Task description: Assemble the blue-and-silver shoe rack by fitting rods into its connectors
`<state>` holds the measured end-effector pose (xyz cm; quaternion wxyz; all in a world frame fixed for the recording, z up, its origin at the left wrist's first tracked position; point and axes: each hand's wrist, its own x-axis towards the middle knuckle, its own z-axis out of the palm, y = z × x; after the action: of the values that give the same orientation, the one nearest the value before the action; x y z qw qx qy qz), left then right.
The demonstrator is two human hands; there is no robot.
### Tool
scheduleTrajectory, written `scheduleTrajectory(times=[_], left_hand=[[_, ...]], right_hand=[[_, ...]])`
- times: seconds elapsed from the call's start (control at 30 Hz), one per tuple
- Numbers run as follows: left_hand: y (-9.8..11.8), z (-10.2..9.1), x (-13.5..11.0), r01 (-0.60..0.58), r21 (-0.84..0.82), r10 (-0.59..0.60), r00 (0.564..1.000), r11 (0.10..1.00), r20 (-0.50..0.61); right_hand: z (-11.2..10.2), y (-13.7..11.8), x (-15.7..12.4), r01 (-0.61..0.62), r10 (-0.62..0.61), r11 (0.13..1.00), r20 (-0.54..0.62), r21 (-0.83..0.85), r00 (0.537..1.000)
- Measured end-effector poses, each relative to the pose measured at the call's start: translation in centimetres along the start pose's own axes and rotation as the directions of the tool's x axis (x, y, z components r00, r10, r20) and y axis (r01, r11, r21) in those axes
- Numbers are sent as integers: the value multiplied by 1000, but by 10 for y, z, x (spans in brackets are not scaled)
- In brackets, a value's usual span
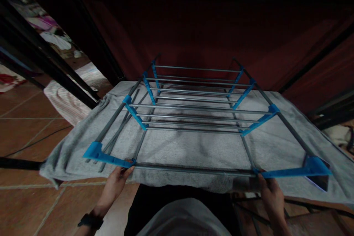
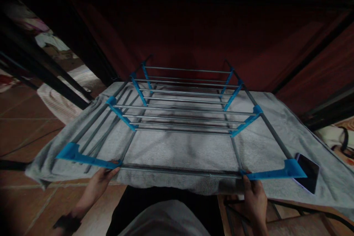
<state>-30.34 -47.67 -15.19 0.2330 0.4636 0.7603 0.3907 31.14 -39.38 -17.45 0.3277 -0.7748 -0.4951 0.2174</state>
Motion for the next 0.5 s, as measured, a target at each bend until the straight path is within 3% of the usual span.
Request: scheduleTrajectory(times=[0.23,0.5], left_hand=[[2,-13,8,-50,60,38,984,997,176],[4,-11,3,-105,67,93,982,992,163]], right_hand=[[-4,13,4,-64,66,995,30,-79,997],[-7,29,15,-11,17,978,29,-210,999]])
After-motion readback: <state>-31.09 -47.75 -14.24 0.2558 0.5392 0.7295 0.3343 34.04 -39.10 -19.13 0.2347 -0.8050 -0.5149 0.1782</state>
